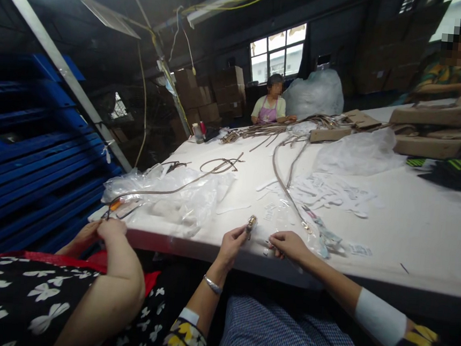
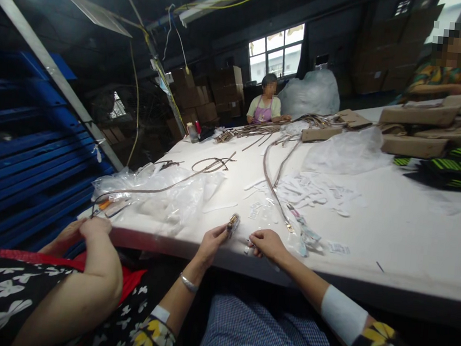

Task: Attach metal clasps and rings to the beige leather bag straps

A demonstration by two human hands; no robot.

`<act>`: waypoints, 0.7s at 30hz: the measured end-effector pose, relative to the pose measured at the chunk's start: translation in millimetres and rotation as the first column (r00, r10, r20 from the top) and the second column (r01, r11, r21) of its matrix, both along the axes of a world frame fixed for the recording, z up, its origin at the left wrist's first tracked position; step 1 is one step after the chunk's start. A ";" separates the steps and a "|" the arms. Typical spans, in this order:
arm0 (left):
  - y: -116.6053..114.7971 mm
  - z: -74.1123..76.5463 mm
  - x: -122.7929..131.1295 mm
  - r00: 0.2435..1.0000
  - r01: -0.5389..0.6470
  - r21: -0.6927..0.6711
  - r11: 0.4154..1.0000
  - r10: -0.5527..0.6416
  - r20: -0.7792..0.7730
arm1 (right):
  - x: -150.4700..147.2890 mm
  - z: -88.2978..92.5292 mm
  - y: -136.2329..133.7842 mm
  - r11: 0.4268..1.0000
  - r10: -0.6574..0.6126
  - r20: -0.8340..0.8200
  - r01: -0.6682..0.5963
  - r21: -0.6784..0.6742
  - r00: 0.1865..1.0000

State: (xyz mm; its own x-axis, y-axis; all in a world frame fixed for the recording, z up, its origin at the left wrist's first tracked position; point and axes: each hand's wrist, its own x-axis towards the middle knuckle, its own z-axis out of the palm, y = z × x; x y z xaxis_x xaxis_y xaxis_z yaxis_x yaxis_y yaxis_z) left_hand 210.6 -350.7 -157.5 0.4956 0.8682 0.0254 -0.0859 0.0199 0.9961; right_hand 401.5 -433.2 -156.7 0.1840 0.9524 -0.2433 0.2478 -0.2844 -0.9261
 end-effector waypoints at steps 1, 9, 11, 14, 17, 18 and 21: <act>-0.5 1.0 -0.2 1.000 0.007 0.004 1.000 -0.007 0.000 | -2.0 -0.1 3.3 1.000 0.000 0.001 0.000 0.010 1.000; -1.6 -1.9 0.1 0.998 0.058 0.078 0.995 -0.056 -0.023 | -21.1 -5.7 29.6 0.992 -0.030 -0.075 0.039 0.123 0.997; -1.1 -3.4 0.8 0.998 0.054 0.116 0.992 -0.049 -0.044 | -24.7 -9.1 32.3 0.988 -0.019 -0.119 0.037 0.150 0.993; -2.2 -4.3 3.6 0.997 0.028 0.178 0.984 -0.014 -0.078 | -29.2 -11.8 28.4 0.982 0.023 -0.226 0.020 0.186 0.974; -8.9 -2.7 9.0 0.987 -0.013 0.237 0.971 0.050 -0.150 | -32.9 -11.9 18.5 0.976 0.071 -0.340 0.006 0.220 0.938; -11.9 -1.7 11.2 0.982 -0.027 0.255 0.967 0.073 -0.175 | -33.8 -12.0 15.5 0.973 0.081 -0.364 0.005 0.230 0.928; -17.9 2.1 18.4 0.965 -0.057 0.293 0.954 0.128 -0.229 | -35.8 -13.6 12.4 0.967 0.057 -0.460 0.065 0.245 0.886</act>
State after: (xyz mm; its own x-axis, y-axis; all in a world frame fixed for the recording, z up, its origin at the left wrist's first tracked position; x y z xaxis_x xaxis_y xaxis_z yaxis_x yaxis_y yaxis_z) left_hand 228.9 -368.6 -155.4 0.4349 0.8853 0.1645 0.1714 -0.2607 0.9501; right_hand 365.8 -420.8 -170.3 0.1131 0.9918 -0.0589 -0.2243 -0.0322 -0.9740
